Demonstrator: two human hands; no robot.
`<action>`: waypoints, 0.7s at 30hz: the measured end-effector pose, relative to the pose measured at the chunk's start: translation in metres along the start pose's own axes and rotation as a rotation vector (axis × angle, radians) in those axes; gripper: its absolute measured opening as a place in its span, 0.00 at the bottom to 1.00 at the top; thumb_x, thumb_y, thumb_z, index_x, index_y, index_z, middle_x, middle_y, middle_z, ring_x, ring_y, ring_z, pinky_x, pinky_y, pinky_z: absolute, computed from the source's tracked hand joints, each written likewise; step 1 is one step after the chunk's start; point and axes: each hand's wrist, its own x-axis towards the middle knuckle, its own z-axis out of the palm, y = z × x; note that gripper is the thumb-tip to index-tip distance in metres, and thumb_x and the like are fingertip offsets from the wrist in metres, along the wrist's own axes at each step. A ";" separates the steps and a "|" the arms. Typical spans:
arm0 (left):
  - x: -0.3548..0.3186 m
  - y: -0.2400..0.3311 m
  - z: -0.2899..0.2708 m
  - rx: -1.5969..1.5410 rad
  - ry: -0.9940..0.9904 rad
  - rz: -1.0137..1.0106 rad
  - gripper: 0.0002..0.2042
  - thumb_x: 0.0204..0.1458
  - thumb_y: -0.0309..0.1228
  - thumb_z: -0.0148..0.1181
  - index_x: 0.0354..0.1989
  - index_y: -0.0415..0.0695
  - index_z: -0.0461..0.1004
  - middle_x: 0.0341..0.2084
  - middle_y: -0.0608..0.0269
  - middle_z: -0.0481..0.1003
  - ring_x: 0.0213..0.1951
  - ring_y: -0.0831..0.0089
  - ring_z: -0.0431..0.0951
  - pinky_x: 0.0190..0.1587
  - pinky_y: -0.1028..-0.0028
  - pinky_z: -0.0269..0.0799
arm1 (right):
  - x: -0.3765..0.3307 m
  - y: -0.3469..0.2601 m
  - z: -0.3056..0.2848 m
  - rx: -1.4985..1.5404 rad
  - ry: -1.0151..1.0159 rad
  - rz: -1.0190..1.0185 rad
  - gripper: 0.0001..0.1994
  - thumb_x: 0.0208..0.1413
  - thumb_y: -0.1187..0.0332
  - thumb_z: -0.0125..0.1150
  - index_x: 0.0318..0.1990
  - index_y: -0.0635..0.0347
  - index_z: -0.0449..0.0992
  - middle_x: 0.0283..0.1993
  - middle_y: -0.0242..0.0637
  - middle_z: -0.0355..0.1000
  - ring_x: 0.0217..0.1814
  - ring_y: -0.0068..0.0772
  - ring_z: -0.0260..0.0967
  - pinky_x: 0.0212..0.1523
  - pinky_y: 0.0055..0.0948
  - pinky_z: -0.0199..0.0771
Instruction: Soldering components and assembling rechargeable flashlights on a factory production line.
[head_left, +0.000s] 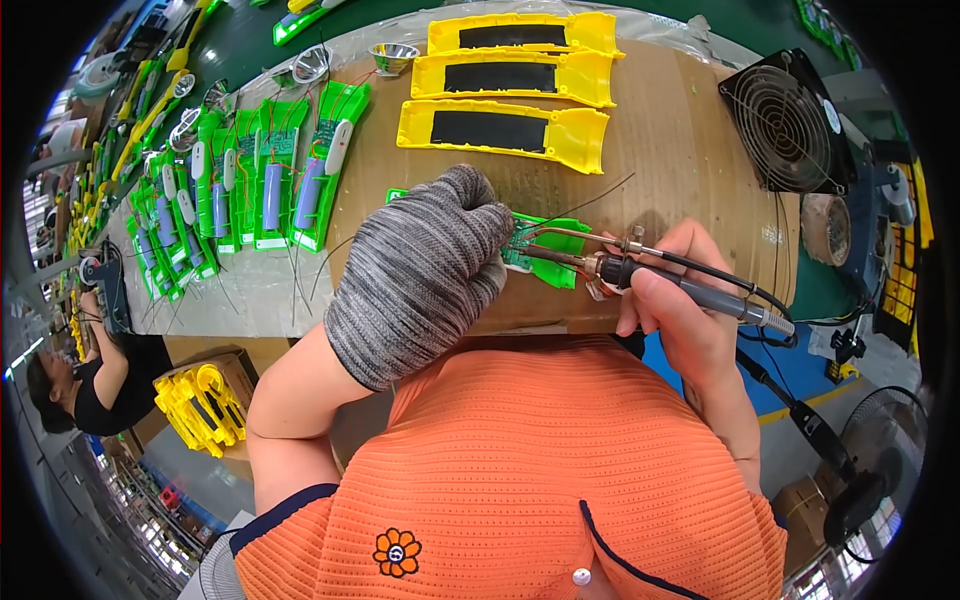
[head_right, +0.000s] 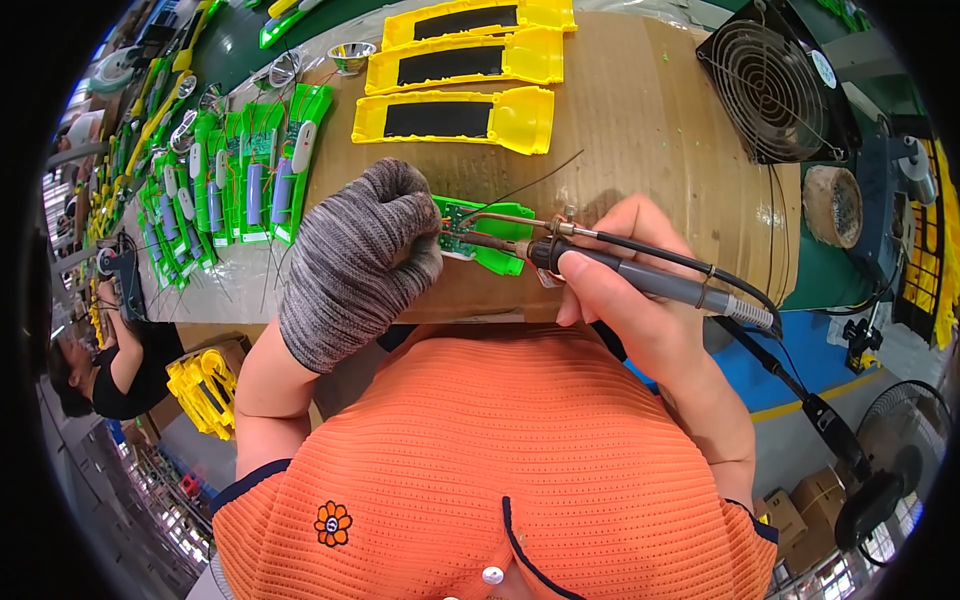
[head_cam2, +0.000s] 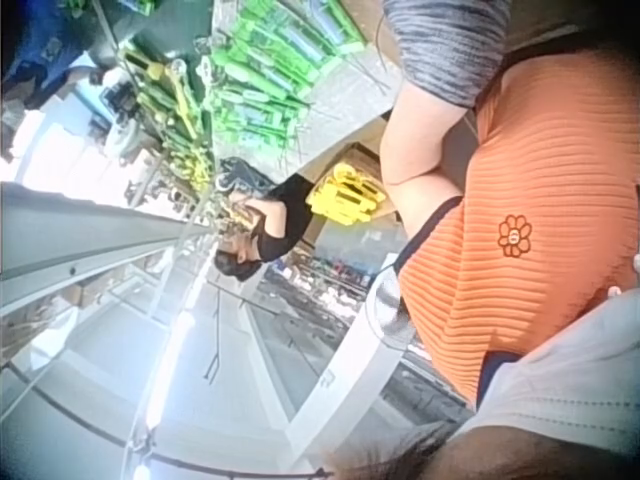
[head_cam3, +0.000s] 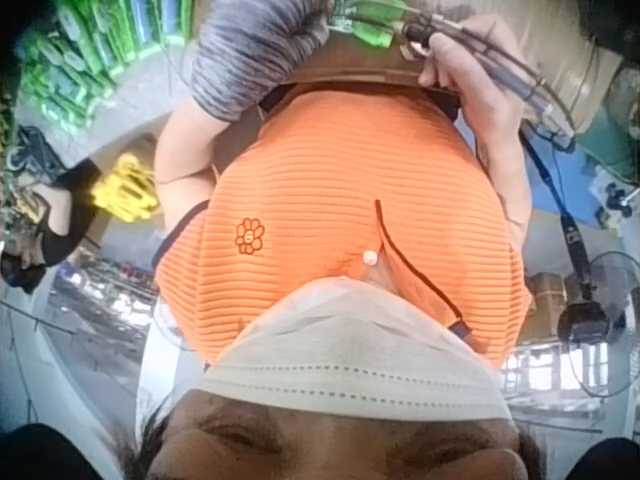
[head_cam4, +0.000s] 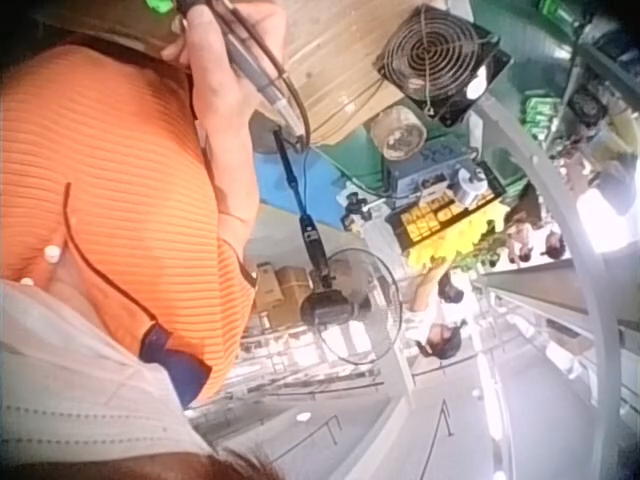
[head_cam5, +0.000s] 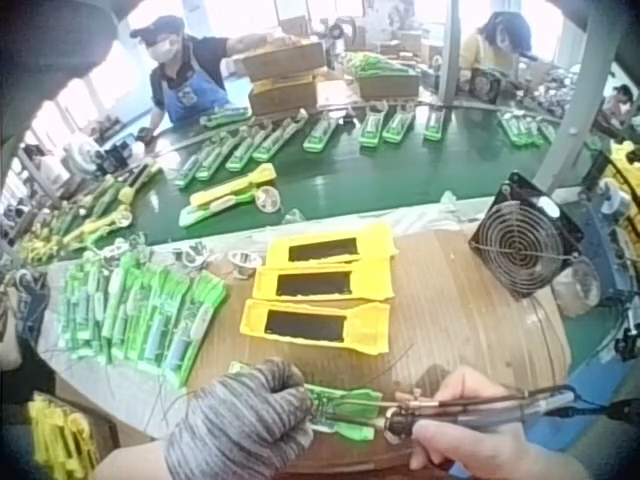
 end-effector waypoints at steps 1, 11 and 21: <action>0.000 0.000 0.000 -0.010 -0.003 -0.008 0.07 0.47 0.27 0.62 0.35 0.43 0.76 0.34 0.54 0.73 0.36 0.53 0.77 0.38 0.58 0.74 | 0.000 0.000 0.000 0.000 -0.001 0.000 0.08 0.58 0.77 0.60 0.37 0.63 0.64 0.32 0.43 0.76 0.24 0.21 0.70 0.25 0.22 0.70; 0.000 0.001 -0.001 -0.006 0.010 -0.023 0.07 0.45 0.24 0.65 0.33 0.42 0.76 0.35 0.55 0.74 0.35 0.54 0.78 0.38 0.63 0.75 | -0.008 -0.008 -0.013 0.049 0.082 -0.106 0.08 0.57 0.78 0.57 0.37 0.61 0.63 0.21 0.36 0.68 0.18 0.25 0.66 0.44 0.38 0.78; -0.001 0.002 0.001 0.002 0.011 -0.016 0.08 0.45 0.23 0.64 0.34 0.41 0.75 0.36 0.53 0.74 0.37 0.51 0.77 0.39 0.61 0.75 | -0.010 -0.009 -0.037 0.163 0.254 -0.222 0.05 0.61 0.72 0.53 0.38 0.62 0.63 0.19 0.32 0.61 0.18 0.26 0.60 0.23 0.25 0.63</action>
